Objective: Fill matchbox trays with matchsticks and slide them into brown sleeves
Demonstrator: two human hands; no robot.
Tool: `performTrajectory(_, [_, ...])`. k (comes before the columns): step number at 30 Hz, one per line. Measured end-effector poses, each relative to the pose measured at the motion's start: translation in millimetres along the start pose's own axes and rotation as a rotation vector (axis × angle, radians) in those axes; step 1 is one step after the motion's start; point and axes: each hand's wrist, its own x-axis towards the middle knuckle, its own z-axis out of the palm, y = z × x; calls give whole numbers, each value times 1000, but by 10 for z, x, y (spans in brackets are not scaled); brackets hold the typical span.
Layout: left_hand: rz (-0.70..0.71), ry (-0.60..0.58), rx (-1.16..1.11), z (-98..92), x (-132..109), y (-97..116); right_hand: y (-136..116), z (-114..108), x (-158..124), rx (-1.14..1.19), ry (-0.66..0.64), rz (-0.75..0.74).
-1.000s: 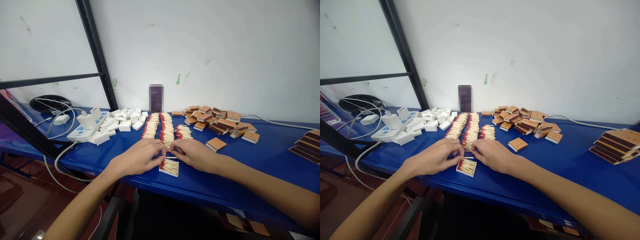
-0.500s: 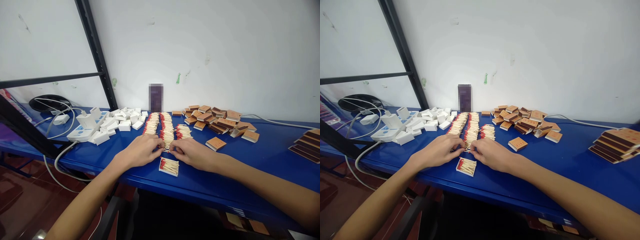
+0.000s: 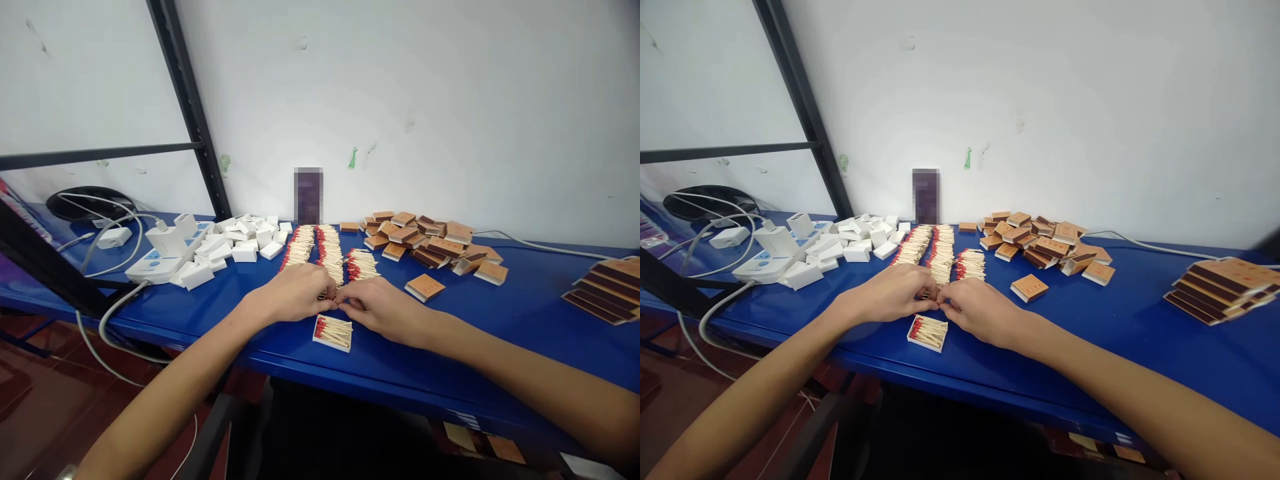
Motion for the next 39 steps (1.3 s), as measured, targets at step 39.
performTrajectory(39, [-182,239,-129,303,-743,271,-196,38,-501,44,137,-5])
